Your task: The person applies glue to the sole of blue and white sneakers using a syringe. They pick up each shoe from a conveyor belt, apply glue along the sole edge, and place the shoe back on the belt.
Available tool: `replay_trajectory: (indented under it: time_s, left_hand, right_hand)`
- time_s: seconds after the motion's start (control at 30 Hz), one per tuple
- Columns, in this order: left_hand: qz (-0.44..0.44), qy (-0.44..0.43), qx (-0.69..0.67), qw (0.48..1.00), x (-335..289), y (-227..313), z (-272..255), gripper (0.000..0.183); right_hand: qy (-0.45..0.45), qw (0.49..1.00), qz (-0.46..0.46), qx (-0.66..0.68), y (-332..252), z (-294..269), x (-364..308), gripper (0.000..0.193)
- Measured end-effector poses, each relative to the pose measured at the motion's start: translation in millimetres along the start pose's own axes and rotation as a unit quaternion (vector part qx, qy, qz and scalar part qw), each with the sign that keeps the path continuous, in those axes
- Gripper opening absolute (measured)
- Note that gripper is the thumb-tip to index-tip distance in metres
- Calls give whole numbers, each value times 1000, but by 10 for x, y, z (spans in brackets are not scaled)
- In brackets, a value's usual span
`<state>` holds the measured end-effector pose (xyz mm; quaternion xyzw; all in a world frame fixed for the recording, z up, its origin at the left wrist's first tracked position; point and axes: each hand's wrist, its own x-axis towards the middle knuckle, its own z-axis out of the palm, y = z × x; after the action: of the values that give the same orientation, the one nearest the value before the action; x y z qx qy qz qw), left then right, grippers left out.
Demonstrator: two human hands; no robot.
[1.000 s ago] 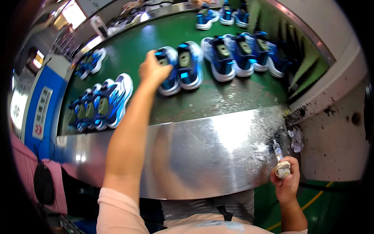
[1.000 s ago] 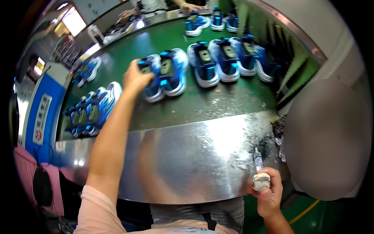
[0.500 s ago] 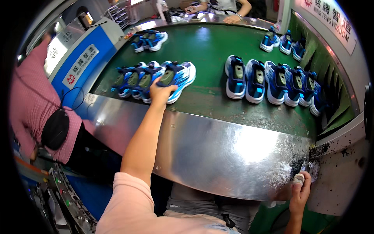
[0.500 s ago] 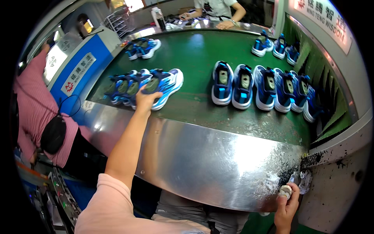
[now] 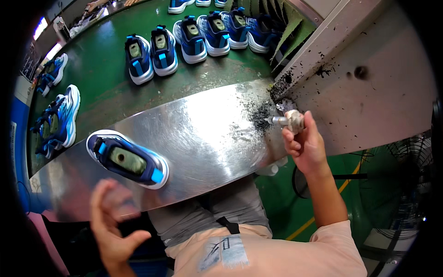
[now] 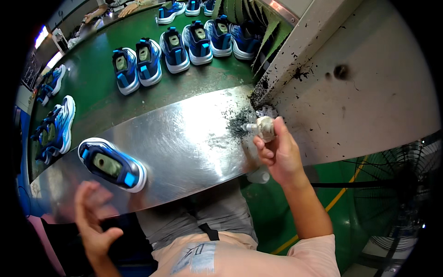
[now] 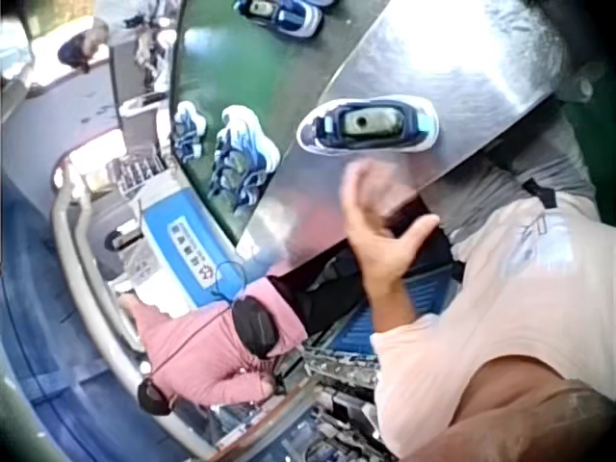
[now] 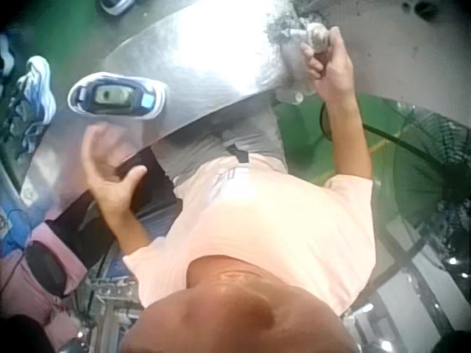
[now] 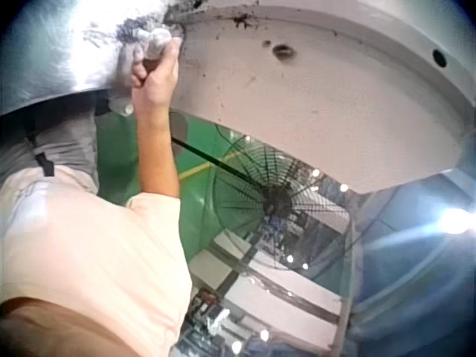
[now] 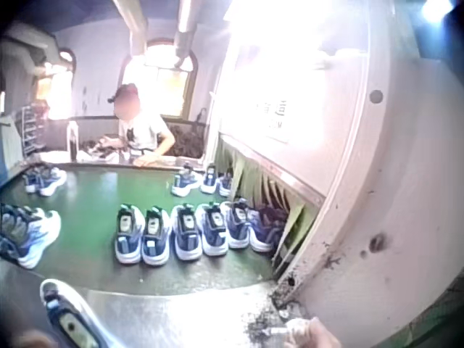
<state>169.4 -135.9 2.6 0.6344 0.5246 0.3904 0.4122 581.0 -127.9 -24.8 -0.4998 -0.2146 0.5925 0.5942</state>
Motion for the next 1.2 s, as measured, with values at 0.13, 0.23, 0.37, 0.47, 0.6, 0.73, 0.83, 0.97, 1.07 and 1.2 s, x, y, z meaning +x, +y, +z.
replay_trajectory:
  time_s: [0.13, 0.23, 0.37, 0.47, 0.6, 0.73, 0.83, 0.97, 1.07, 1.2]
  left_hand:
    - [294, -138, 407, 853, 1060, 276, -14, 92]
    - [230, -258, 265, 900, 1373, 119, 133, 55]
    - [359, -140, 261, 885, 761, -95, 206, 41]
    - [380, -69, 275, 881, 247, -210, 273, 23]
    - [352, -17, 229, 908, -10, -363, 319, 16]
    - [346, -10, 216, 913, -108, -444, 342, 17]
    - [345, -3, 210, 915, -135, -499, 309, 17]
    - [358, 13, 189, 914, -159, -561, 318, 17]
    - [378, 35, 188, 906, -168, -598, 345, 22]
    - [390, 57, 162, 905, -141, -628, 250, 25]
  right_hand:
    - [65, 995, -8, -70, -62, -145, -83, 36]
    - [62, 996, 8, -66, -42, -29, -34, 37]
    - [78, 954, -70, -282, 139, 4, -24, 29]
    - [13, 869, -124, -479, 351, 123, -158, 25]
    - [-12, 811, -90, -578, 343, 310, -152, 28]
    - [-166, 959, -23, -230, 44, 1069, -182, 51]
    - [-360, 925, 68, -103, -6, 2020, -8, 56]
    - [-387, 889, 193, -147, 388, 2761, 155, 64]
    - [-389, 879, 200, -190, 586, 2929, 207, 69]
    - [-413, 857, 219, -214, 639, 3016, 290, 68]
